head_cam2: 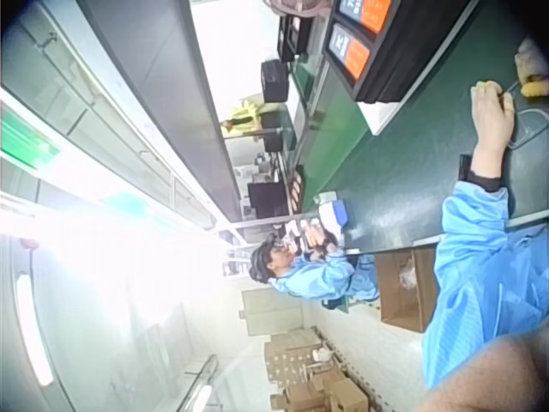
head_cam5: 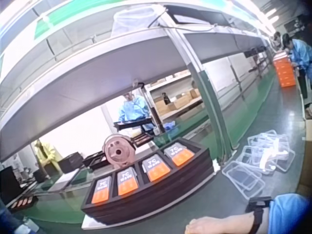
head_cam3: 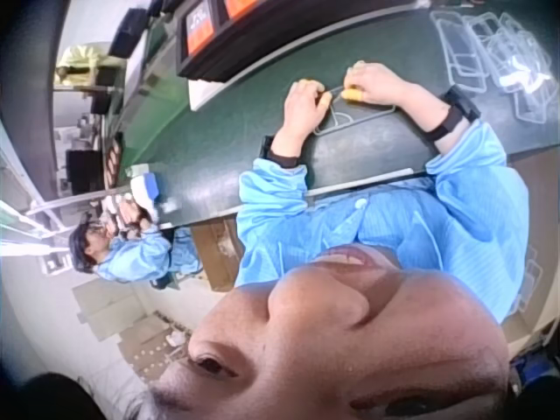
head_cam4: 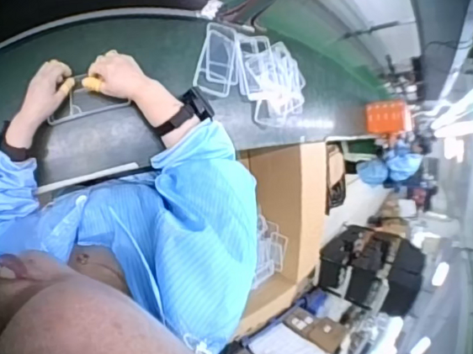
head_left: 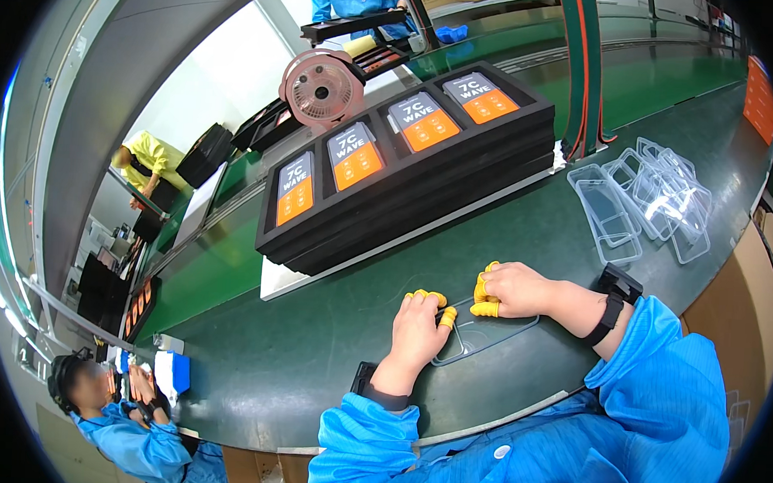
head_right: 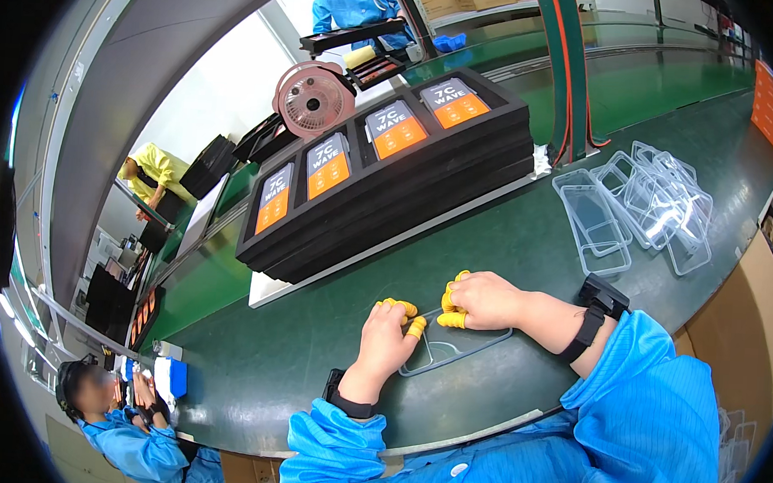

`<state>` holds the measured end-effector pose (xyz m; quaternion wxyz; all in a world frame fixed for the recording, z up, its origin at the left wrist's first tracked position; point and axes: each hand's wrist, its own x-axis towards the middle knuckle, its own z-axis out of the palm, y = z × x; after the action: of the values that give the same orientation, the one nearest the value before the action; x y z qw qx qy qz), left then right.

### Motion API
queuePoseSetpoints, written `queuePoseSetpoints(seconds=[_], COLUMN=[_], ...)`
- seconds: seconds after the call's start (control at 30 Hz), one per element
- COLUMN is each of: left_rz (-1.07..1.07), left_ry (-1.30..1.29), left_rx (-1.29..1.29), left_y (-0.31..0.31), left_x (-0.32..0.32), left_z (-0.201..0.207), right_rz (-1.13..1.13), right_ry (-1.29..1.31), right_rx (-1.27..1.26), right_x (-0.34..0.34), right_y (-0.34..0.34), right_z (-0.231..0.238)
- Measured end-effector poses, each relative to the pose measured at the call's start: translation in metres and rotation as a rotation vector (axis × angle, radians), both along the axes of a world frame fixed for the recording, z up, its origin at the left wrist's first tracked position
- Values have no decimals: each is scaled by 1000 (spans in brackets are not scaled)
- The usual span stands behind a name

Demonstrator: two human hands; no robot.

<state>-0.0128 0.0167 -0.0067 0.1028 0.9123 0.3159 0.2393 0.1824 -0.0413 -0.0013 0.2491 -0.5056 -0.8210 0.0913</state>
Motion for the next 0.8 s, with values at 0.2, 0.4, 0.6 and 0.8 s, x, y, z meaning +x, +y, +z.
queuePoseSetpoints(seconds=[0.2, 0.4, 0.6, 0.8], left_rz=[6, -4, 2, 1], left_ry=[-12, -4, -7, -2], left_rx=[-13, -2, -10, -15], left_y=[0, 1, 0, 0], left_x=[0, 1, 0, 1], left_z=[1, -1, 1, 0], right_rz=[-1, -6, -11, -17], right_ry=[3, 3, -21, -26], right_rx=[5, -15, -20, -37], right_x=[0, 1, 0, 0], right_y=[0, 0, 0, 0], right_z=[-1, 0, 1, 0])
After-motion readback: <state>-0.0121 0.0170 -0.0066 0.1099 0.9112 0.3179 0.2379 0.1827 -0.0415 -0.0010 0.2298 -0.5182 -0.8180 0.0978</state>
